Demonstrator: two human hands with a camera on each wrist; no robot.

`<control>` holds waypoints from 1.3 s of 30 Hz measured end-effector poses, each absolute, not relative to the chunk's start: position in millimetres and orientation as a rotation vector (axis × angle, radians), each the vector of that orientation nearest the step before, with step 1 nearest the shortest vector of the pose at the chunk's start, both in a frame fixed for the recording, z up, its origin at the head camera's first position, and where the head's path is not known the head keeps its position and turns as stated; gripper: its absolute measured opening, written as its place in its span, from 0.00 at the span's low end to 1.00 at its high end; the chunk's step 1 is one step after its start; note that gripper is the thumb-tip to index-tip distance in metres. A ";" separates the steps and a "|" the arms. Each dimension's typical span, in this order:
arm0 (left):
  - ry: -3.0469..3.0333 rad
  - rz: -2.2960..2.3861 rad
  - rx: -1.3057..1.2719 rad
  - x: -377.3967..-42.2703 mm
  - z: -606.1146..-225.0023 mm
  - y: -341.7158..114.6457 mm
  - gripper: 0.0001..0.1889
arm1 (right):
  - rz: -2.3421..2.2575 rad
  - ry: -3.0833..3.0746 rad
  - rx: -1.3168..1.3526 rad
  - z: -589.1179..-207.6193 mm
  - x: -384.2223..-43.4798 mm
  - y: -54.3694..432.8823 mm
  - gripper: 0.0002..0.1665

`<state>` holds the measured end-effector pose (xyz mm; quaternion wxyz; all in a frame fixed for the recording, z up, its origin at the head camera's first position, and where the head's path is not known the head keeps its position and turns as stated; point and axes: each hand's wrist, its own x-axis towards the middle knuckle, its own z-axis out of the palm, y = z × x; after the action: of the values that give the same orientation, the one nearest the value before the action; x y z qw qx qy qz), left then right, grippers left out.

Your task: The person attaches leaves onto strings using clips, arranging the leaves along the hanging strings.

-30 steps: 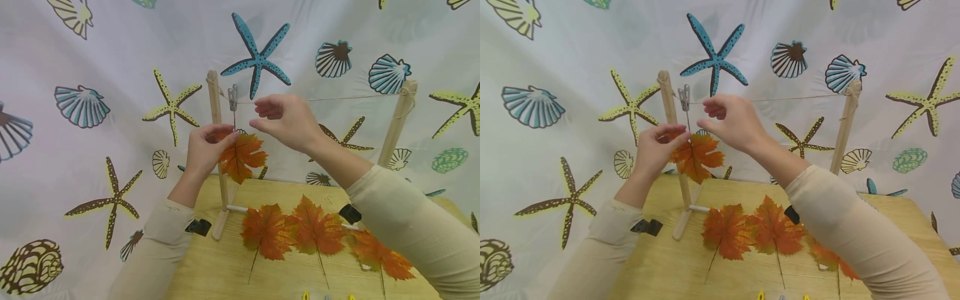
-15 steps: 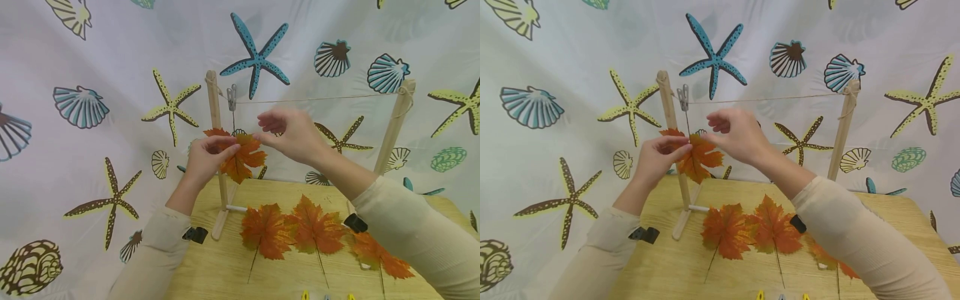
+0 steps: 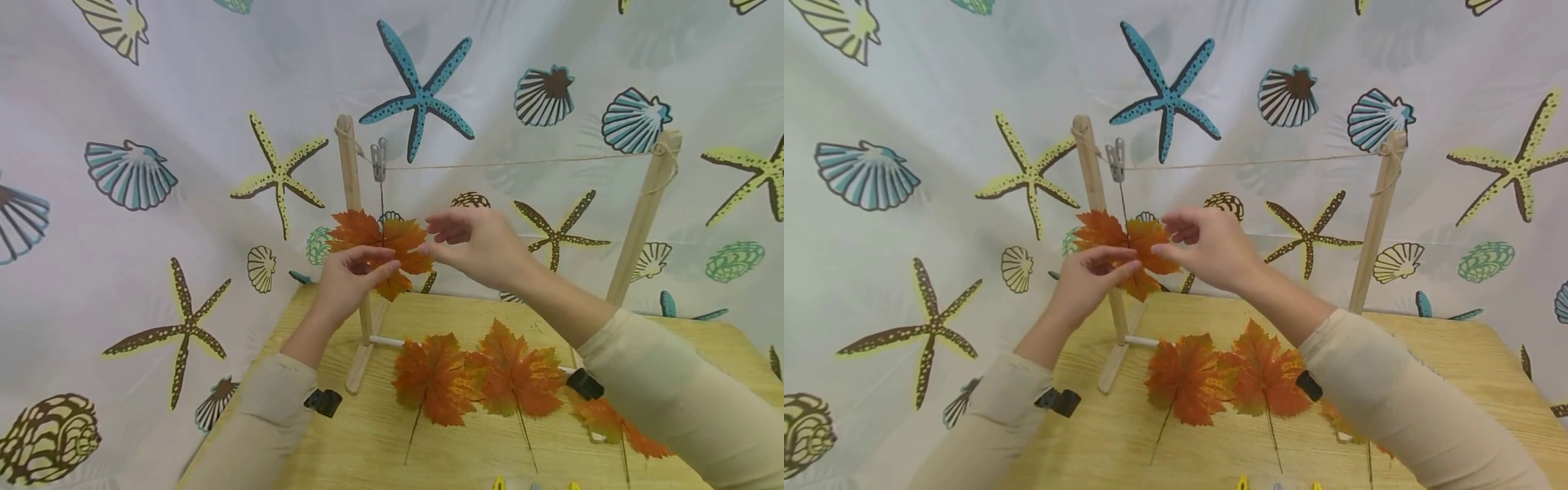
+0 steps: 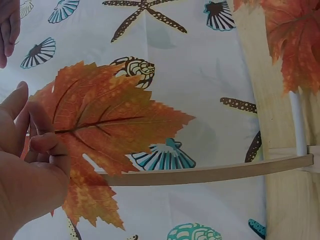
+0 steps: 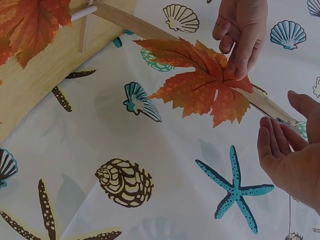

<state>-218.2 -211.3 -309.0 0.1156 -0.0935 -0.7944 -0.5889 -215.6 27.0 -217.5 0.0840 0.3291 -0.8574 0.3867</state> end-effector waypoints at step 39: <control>-2.445 -1.873 -0.350 -210.0 -356.4 -201.1 0.18 | 1.411 -2.648 0.951 -306.8 -202.4 44.0 0.27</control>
<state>-210.0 -201.1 -356.4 0.0210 -0.1129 -0.7886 -0.6041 -202.4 44.0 -306.8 -0.0030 0.3022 -0.8412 0.4484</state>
